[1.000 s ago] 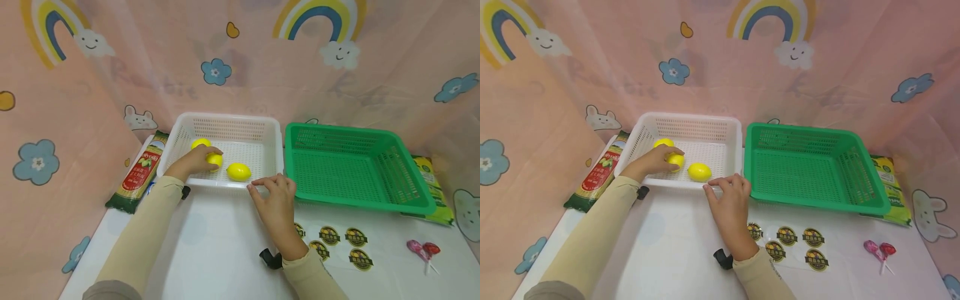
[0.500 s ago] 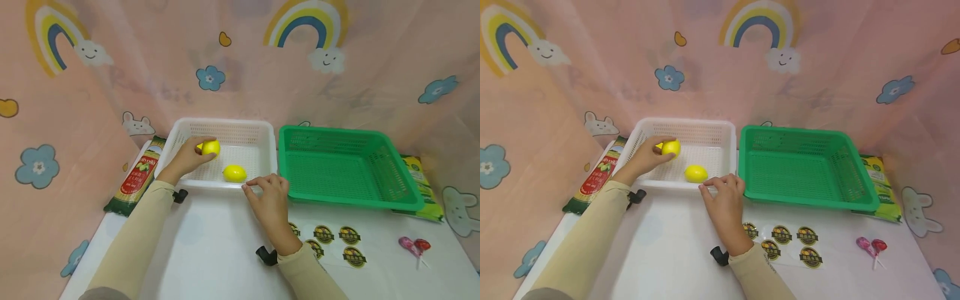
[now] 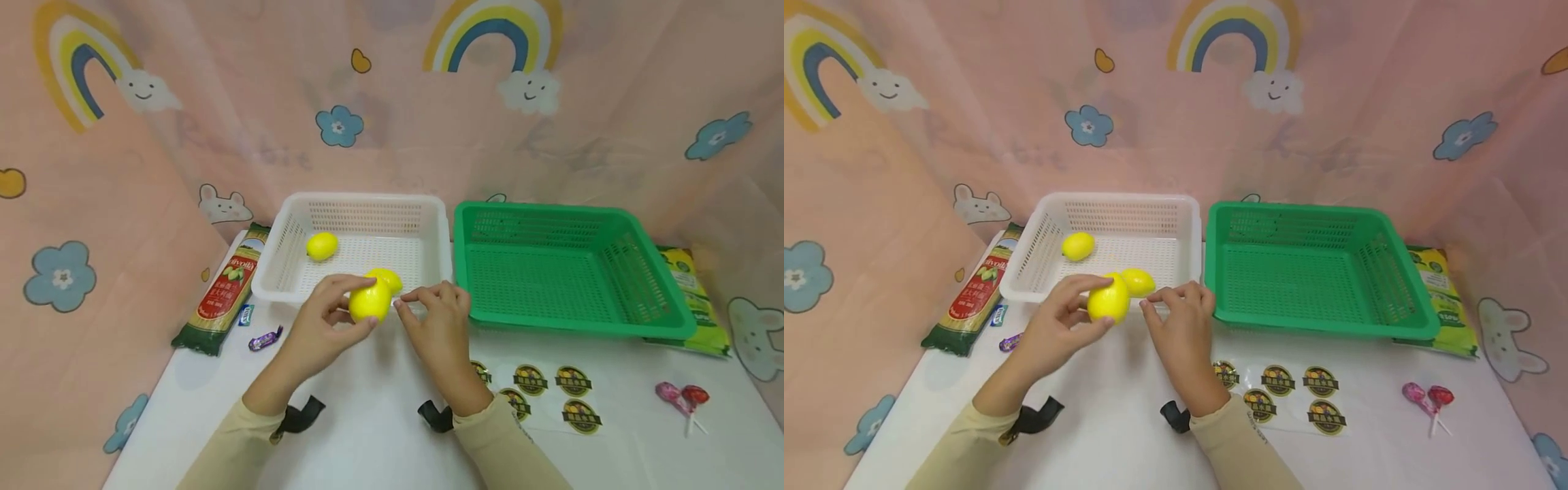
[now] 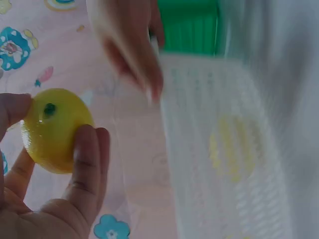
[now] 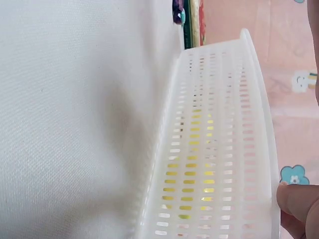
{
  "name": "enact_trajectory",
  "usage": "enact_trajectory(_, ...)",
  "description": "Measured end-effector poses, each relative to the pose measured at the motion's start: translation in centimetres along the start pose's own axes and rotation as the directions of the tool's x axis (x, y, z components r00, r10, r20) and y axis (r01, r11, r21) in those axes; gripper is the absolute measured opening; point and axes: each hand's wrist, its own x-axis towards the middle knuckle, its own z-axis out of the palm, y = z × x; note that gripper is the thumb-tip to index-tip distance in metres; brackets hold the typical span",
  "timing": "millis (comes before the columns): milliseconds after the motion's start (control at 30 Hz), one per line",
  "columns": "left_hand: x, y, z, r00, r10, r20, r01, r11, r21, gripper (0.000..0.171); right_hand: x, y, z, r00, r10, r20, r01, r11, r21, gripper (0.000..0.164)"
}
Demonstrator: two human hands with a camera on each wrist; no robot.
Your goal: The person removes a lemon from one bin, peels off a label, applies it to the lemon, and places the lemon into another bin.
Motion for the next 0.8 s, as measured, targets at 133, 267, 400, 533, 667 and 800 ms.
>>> enact_trajectory(133,-3.0,-1.4,2.1,0.992,-0.124,-0.01,0.124,0.992,-0.012,0.052,0.0,-0.1,0.0,1.0,0.007,0.001,-0.007,1.0,0.002,0.015)
enact_trajectory(267,-5.0,-3.2,3.7,0.973,-0.23,0.014,0.23,0.973,0.014,0.05,-0.1,-0.2,-0.1,0.999,0.033,0.022,-0.034,0.999,0.01,0.016)
enact_trajectory(400,-6.3,-4.3,4.8,0.965,-0.241,0.103,0.232,0.969,0.086,0.049,-0.1,-0.3,-0.2,0.998,0.052,0.037,-0.052,0.999,0.009,0.016)
enact_trajectory(533,-6.8,-5.0,5.3,0.96,-0.218,0.176,0.185,0.965,0.186,0.052,-0.1,-0.3,-0.2,0.998,0.052,0.036,-0.052,0.999,0.006,0.016)
enact_trajectory(667,-6.8,-5.3,5.3,0.96,-0.215,0.178,0.159,0.946,0.282,0.062,0.0,-0.3,-0.1,0.998,0.047,0.038,-0.047,0.999,0.007,0.016)
enact_trajectory(800,-6.6,-5.6,4.8,0.971,-0.217,0.103,0.174,0.931,0.322,0.064,0.1,-0.2,-0.1,0.998,0.05,0.047,-0.051,0.999,0.004,0.016)
